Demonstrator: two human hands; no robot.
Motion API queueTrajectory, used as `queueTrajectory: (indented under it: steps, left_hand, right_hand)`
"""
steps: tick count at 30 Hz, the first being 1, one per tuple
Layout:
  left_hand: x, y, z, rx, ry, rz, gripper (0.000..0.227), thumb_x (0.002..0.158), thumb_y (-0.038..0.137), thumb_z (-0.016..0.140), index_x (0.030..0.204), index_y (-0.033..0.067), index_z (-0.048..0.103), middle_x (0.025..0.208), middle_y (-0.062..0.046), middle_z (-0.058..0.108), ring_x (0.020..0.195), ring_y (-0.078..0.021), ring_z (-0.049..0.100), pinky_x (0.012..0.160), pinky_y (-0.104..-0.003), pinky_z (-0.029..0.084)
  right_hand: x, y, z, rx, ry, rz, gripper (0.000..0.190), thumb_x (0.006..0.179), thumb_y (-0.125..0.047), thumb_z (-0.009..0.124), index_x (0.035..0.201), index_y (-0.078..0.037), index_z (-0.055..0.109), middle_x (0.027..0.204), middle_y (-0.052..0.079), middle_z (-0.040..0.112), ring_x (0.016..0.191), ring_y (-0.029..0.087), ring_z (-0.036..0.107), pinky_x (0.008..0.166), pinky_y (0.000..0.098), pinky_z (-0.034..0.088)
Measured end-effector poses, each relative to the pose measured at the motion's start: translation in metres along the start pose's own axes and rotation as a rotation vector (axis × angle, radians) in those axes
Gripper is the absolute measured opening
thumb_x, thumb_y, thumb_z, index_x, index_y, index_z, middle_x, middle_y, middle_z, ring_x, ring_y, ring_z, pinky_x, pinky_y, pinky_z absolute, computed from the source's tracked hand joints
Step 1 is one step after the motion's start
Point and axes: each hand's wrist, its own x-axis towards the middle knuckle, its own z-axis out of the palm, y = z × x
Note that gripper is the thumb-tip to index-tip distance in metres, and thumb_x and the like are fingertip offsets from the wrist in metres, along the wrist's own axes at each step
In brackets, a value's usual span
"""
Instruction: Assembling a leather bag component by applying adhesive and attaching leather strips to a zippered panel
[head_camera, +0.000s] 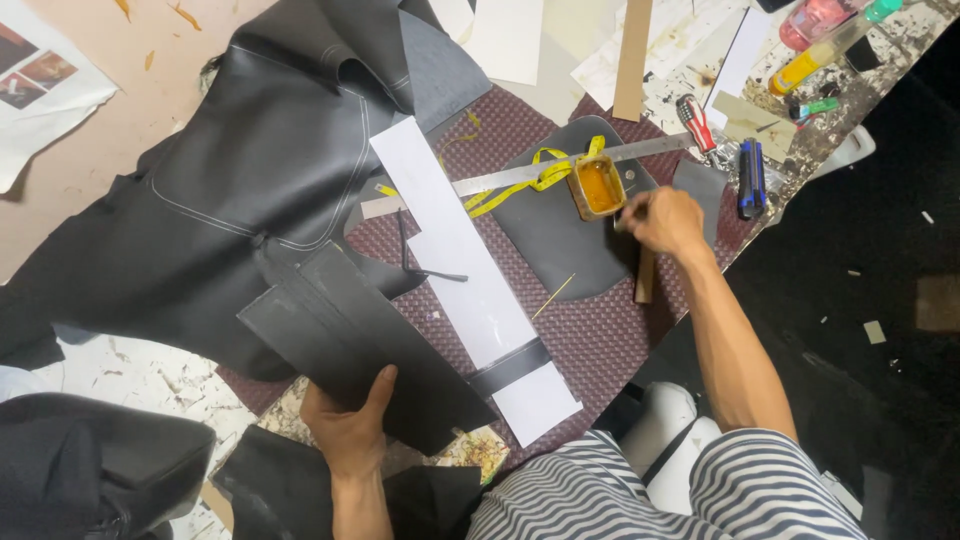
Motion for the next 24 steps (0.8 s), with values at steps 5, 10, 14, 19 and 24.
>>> queueTrajectory:
  steps: [5, 10, 14, 19, 24]
  left_hand:
    - [0.000, 0.007, 0.003, 0.123, -0.046, 0.066, 0.048, 0.070, 0.016, 0.088, 0.112, 0.0009, 0.069, 0.103, -0.012, 0.074, 0.098, -0.0225, 0.071, 0.079, -0.036, 0.062]
    - [-0.003, 0.027, 0.011, -0.002, -0.196, 0.201, 0.037, 0.075, 0.010, 0.086, 0.106, 0.0019, 0.069, 0.098, -0.008, 0.074, 0.092, -0.0180, 0.071, 0.078, -0.033, 0.061]
    - [-0.007, 0.031, 0.014, -0.116, -0.257, 0.185, 0.034, 0.066, 0.000, 0.092, 0.095, -0.0022, 0.074, 0.086, -0.014, 0.078, 0.087, -0.0181, 0.070, 0.074, -0.038, 0.061]
    - [-0.013, 0.040, 0.013, -0.165, -0.298, 0.176, 0.034, 0.066, 0.000, 0.091, 0.095, -0.0029, 0.073, 0.086, -0.014, 0.077, 0.086, -0.0167, 0.069, 0.072, -0.036, 0.062]
    - [-0.017, 0.049, 0.014, -0.093, -0.296, 0.209, 0.035, 0.063, 0.005, 0.094, 0.091, -0.0032, 0.074, 0.084, -0.015, 0.079, 0.083, -0.0167, 0.072, 0.068, -0.033, 0.062]
  right_hand:
    - [-0.038, -0.007, -0.005, 0.411, -0.051, -0.355, 0.005, 0.084, -0.013, 0.079, 0.089, -0.014, 0.078, 0.086, -0.004, 0.076, 0.072, 0.005, 0.054, 0.069, 0.0235, 0.040]
    - [-0.093, -0.086, -0.018, 1.027, 0.255, -0.473, 0.008, 0.093, -0.007, 0.077, 0.098, -0.006, 0.072, 0.093, 0.004, 0.071, 0.086, 0.007, 0.064, 0.080, 0.0182, 0.050]
    - [-0.112, -0.148, -0.012, 1.108, 0.260, -0.913, 0.011, 0.084, 0.001, 0.083, 0.090, 0.004, 0.074, 0.085, 0.017, 0.073, 0.068, 0.017, 0.062, 0.062, 0.0259, 0.048]
    - [-0.132, -0.205, -0.020, 1.027, 0.260, -1.108, 0.006, 0.082, -0.001, 0.084, 0.086, -0.001, 0.079, 0.084, 0.012, 0.077, 0.059, 0.015, 0.057, 0.054, 0.0234, 0.046]
    - [-0.141, -0.223, -0.024, 1.002, 0.254, -1.185, 0.004, 0.087, 0.001, 0.079, 0.088, -0.003, 0.079, 0.083, 0.012, 0.076, 0.061, 0.019, 0.056, 0.061, 0.0305, 0.043]
